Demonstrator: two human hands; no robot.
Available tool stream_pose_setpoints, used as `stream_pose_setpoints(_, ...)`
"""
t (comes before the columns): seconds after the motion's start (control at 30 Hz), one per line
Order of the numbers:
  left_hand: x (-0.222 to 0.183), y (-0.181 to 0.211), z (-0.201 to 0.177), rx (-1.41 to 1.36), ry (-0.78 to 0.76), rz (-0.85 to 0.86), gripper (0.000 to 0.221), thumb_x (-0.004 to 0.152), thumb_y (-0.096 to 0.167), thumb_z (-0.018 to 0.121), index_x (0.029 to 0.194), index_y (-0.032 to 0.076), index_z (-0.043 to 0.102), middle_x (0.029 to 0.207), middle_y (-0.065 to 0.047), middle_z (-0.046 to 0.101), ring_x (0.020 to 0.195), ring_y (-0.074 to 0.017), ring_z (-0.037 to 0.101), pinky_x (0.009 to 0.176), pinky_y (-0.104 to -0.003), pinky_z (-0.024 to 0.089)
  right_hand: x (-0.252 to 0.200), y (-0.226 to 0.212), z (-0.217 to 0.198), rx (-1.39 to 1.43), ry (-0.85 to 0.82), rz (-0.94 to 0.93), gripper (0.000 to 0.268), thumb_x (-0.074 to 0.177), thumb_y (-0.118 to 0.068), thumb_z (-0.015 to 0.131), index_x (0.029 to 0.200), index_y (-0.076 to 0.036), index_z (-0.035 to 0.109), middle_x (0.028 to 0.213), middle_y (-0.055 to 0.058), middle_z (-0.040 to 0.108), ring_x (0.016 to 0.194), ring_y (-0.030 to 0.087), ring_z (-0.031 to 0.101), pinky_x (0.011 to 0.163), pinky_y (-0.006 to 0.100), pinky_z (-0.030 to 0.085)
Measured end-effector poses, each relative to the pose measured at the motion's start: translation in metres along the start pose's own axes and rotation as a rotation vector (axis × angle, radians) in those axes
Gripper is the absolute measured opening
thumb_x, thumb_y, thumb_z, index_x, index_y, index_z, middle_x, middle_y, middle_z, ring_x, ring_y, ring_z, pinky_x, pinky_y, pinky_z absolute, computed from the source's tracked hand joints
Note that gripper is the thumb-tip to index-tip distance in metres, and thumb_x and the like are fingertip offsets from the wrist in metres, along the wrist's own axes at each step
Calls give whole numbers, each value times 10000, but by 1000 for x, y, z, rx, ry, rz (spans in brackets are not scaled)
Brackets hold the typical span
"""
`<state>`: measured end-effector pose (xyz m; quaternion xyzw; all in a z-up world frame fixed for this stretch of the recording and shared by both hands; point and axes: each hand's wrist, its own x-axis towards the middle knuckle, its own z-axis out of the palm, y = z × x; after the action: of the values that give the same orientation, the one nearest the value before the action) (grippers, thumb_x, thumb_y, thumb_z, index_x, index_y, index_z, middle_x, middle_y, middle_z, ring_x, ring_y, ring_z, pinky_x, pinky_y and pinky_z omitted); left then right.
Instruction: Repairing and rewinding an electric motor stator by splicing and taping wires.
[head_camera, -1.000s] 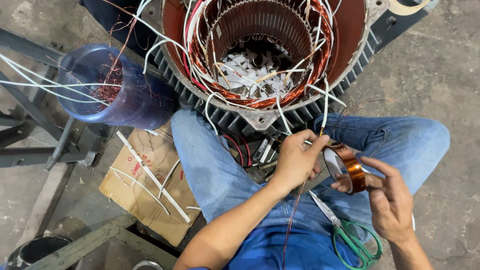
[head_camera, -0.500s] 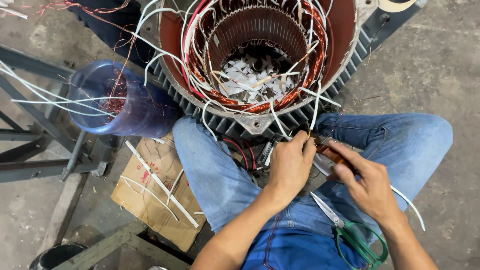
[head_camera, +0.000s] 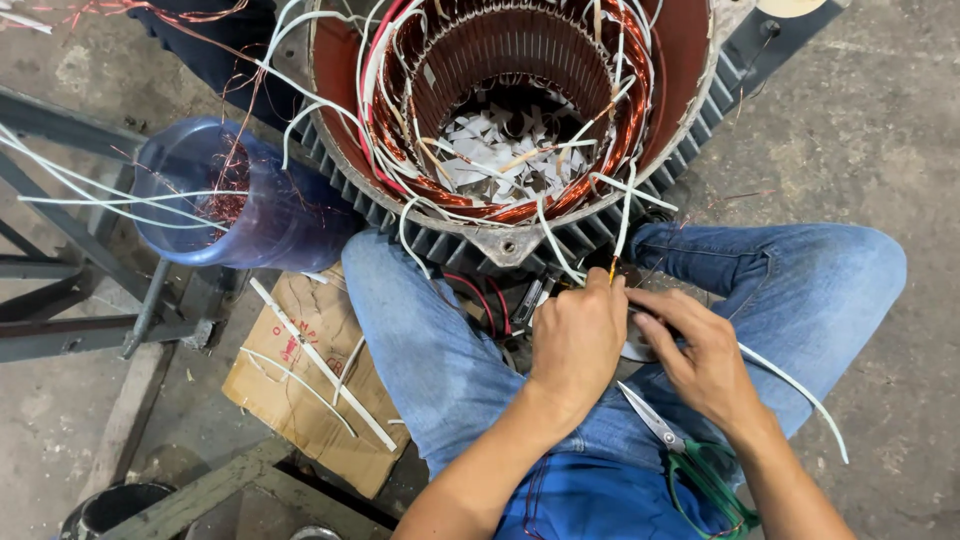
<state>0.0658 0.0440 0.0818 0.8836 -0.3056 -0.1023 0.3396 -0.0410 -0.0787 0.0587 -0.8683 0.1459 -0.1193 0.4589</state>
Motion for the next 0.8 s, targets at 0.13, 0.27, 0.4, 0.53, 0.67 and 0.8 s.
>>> stream_pose_setpoints(0.13,-11,-10,-1,-348,33,-56,274,1025,190,645,841,-11,675,625,-188,662,554,-344,675,505,-444,517,-1,-1,-3,63,-24,135,316,965,-111,630,1266,-35,688,917,81,698,778,178,663,716,293,532)
stream_pose_setpoints(0.27,-29,-18,11,-1182,-276,-511,218,1041,157,596,1049,-44,681,704,-90,645,499,-164,585,431,-325,496,-11,23,7,339,-59,269,335,1004,-142,571,1307,-25,650,995,53,724,817,142,659,723,271,546)
stream_pose_setpoints(0.4,-47,-11,41,-1746,-200,-718,215,1074,155,554,1139,-19,661,830,-82,659,597,-143,614,491,-326,554,-5,24,17,1143,-209,198,302,1127,-46,555,1413,50,568,1012,107,709,885,193,682,764,288,572)
stream_pose_setpoints(0.53,-59,10,49,-1971,-114,-640,284,1144,174,528,1282,-60,610,908,-94,681,672,-147,618,572,-313,550,-20,51,41,1869,-376,109,306,1205,62,528,1503,89,470,996,173,708,813,230,717,698,306,593)
stream_pose_setpoints(0.67,-52,30,31,-2121,-201,-653,460,1079,266,477,1523,146,443,1067,-107,734,653,-131,607,575,-296,555,-36,65,82,2177,-212,174,725,896,55,590,1579,-42,366,1275,173,622,1086,303,644,927,436,532)
stream_pose_setpoints(0.8,-62,9,50,-2429,-575,-636,627,1171,350,430,1684,4,329,968,-163,572,819,-192,647,754,-321,612,-19,41,98,1980,-190,-101,903,654,-321,792,1495,-265,469,1613,237,387,1479,481,379,1205,719,253)
